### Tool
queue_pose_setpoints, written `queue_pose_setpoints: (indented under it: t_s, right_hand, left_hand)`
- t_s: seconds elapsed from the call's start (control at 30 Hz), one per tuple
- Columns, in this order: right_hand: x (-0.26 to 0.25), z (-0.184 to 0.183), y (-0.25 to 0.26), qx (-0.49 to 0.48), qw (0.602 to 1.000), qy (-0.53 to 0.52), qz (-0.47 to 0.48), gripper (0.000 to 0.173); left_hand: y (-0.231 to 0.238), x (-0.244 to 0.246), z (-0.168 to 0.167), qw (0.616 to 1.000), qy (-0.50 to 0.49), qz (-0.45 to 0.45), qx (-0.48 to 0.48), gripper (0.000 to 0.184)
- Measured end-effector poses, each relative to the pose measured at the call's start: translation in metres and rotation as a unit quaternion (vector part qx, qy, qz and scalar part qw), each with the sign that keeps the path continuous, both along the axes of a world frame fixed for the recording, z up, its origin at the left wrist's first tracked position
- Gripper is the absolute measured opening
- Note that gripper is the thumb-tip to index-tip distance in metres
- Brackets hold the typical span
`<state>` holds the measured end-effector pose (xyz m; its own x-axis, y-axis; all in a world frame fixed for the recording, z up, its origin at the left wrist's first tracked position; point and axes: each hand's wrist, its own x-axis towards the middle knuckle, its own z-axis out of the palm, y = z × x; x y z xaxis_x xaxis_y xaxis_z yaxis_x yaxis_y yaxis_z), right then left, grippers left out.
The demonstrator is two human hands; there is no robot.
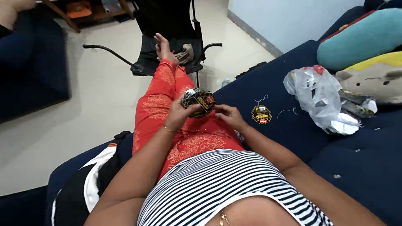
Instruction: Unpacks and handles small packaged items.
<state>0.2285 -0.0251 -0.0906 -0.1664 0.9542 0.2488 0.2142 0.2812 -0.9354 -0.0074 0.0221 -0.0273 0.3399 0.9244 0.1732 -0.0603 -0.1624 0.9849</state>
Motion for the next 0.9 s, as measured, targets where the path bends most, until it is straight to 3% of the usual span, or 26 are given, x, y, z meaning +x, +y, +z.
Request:
queue_pose_setpoints:
  t_s: [0.1, 0.2, 0.3, 0.43, 0.53, 0.67, 0.77, 0.83, 0.9]
  right_hand:
    - [0.057, 0.002, 0.012, -0.063, 0.972, -0.218, -0.063, 0.032]
    - [0.118, 0.007, -0.001, -0.206, 0.876, -0.384, -0.207, 0.061]
    - [0.153, 0.006, -0.015, -0.335, 0.794, -0.423, -0.280, 0.082]
    - [0.151, 0.002, -0.005, -0.385, 0.757, -0.448, -0.278, 0.086]
    - [0.144, 0.004, -0.001, -0.358, 0.784, -0.426, -0.276, 0.090]
    - [0.146, 0.025, -0.001, -0.236, 0.897, -0.306, -0.215, 0.049]
    - [0.128, 0.044, -0.007, -0.094, 0.980, -0.124, -0.125, 0.027]
    - [0.106, 0.050, -0.008, -0.025, 0.997, 0.024, -0.066, 0.018]
    - [0.080, 0.053, -0.007, 0.000, 0.995, 0.097, -0.015, 0.014]
  left_hand:
    - [0.001, -0.001, -0.005, 0.995, 0.100, -0.023, 0.019, 0.049]
    - [-0.001, 0.002, -0.009, 0.985, 0.160, -0.057, 0.040, 0.049]
    - [0.003, 0.005, -0.009, 0.984, 0.164, -0.065, 0.022, 0.050]
    - [0.007, 0.007, -0.008, 0.984, 0.161, -0.082, 0.007, 0.053]
    - [0.004, 0.005, -0.005, 0.982, 0.164, -0.087, 0.025, 0.052]
    - [0.003, 0.005, -0.002, 0.982, 0.169, -0.086, 0.027, 0.051]
    - [0.004, 0.005, -0.003, 0.980, 0.175, -0.086, 0.028, 0.050]
    - [0.005, 0.006, -0.004, 0.981, 0.172, -0.085, 0.033, 0.050]
    - [0.005, 0.006, -0.004, 0.980, 0.174, -0.087, 0.038, 0.050]
